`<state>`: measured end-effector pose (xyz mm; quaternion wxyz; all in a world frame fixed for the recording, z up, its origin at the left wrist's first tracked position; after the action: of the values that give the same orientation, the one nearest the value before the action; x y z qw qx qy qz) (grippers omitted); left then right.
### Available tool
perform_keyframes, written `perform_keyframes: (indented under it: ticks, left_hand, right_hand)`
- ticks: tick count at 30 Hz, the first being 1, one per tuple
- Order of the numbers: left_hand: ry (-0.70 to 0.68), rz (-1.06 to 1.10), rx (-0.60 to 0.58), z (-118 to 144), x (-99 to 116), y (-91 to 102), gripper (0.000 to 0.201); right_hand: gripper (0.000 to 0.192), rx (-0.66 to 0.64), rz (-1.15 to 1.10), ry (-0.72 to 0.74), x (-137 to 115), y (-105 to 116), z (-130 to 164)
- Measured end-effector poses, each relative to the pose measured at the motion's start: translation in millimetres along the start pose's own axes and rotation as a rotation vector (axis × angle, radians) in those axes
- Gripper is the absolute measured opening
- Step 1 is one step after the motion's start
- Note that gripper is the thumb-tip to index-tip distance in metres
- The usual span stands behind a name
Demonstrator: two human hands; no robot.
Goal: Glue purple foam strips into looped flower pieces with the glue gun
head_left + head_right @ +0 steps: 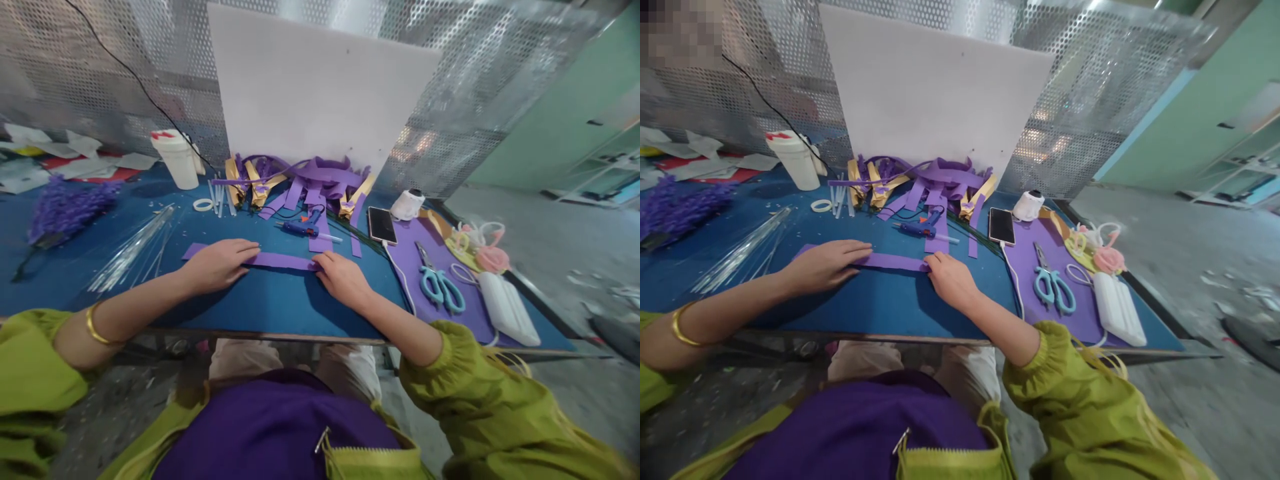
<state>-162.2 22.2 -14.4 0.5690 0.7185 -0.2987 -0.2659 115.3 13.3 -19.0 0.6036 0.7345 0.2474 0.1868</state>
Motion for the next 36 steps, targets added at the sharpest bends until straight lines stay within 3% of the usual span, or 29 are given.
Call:
perform_keyframes:
  ticks: [4, 9, 16, 23, 29, 36]
  left_hand:
    - [-0.047, 0.195, 0.055, -31.3, 33.1, 5.1, 0.031]
    - [-0.046, 0.311, 0.105, -66.5, 52.6, -12.9, 0.022]
    - [0.055, 0.366, 0.165, -70.2, 47.7, -21.5, 0.019]
    - [0.157, 0.399, 0.092, -76.9, 49.0, -18.3, 0.019]
    - [0.215, 0.297, 0.05, -84.5, 47.8, -19.8, 0.022]
    - [0.264, 0.195, -0.072, -90.5, 42.6, -19.6, 0.031]
  right_hand:
    - [0.018, 0.037, -0.115, -0.048, 3.2, -1.8, 5.5]
    - [0.022, 0.08, -0.152, -0.054, 2.9, -6.0, 8.2]
    - [0.02, 0.079, -0.267, -0.176, 24.2, -3.8, 14.2]
    - [0.014, 0.039, -0.487, -0.348, 42.1, -2.9, 13.9]
    - [0.011, 0.054, -0.477, -0.578, 45.7, -2.5, 17.8]
    - [0.018, -0.07, -0.348, -0.683, 41.4, 7.2, 13.7]
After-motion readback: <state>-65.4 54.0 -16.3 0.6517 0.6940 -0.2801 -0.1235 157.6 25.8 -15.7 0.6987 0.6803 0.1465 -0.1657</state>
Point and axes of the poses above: each hand's wrist, its own z-axis away from the middle knuckle, its own y-axis out of the back of the hand, x = y × z, the point moved 3 cm from there along -z, towards the middle knuckle, and after that the axes turned 1 degree about -x, right-handed, at the moved point
